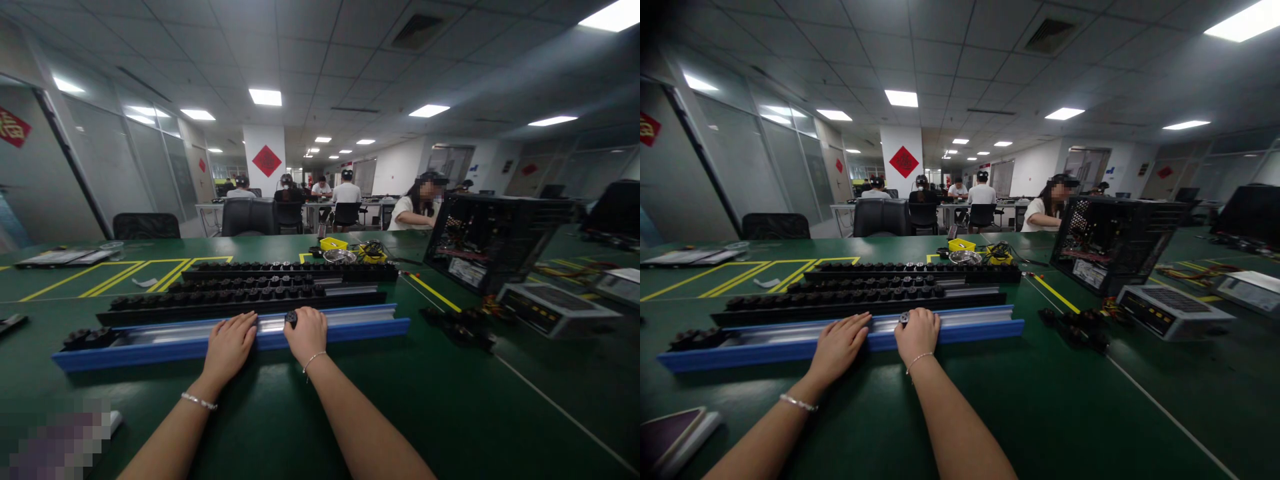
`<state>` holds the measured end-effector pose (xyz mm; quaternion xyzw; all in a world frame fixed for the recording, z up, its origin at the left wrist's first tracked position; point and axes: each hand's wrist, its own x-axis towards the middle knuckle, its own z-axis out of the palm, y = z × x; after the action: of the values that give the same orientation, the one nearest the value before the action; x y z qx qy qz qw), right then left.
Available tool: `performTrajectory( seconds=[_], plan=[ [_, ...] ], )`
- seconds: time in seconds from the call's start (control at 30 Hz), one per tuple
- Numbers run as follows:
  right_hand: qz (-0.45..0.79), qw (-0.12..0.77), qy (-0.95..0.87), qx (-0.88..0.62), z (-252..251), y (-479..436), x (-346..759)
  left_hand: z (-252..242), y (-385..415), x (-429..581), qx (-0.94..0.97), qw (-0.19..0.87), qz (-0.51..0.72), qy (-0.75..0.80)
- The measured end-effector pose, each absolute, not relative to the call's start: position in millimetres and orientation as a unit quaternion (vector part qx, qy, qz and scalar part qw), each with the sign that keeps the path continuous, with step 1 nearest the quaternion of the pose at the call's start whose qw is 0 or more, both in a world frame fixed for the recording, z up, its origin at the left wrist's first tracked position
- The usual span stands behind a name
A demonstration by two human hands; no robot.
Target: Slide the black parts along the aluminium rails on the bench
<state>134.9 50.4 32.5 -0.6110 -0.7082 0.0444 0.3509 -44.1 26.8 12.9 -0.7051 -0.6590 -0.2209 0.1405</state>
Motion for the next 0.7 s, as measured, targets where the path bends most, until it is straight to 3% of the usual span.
performTrajectory(
  seconds=[0.7],
  plan=[
    [0.033,0.344,-0.704,-0.621,31.4,52.1,155.5,13.7,26.3,-43.9,-0.703,0.141,-0.231,-0.658]
  ],
)
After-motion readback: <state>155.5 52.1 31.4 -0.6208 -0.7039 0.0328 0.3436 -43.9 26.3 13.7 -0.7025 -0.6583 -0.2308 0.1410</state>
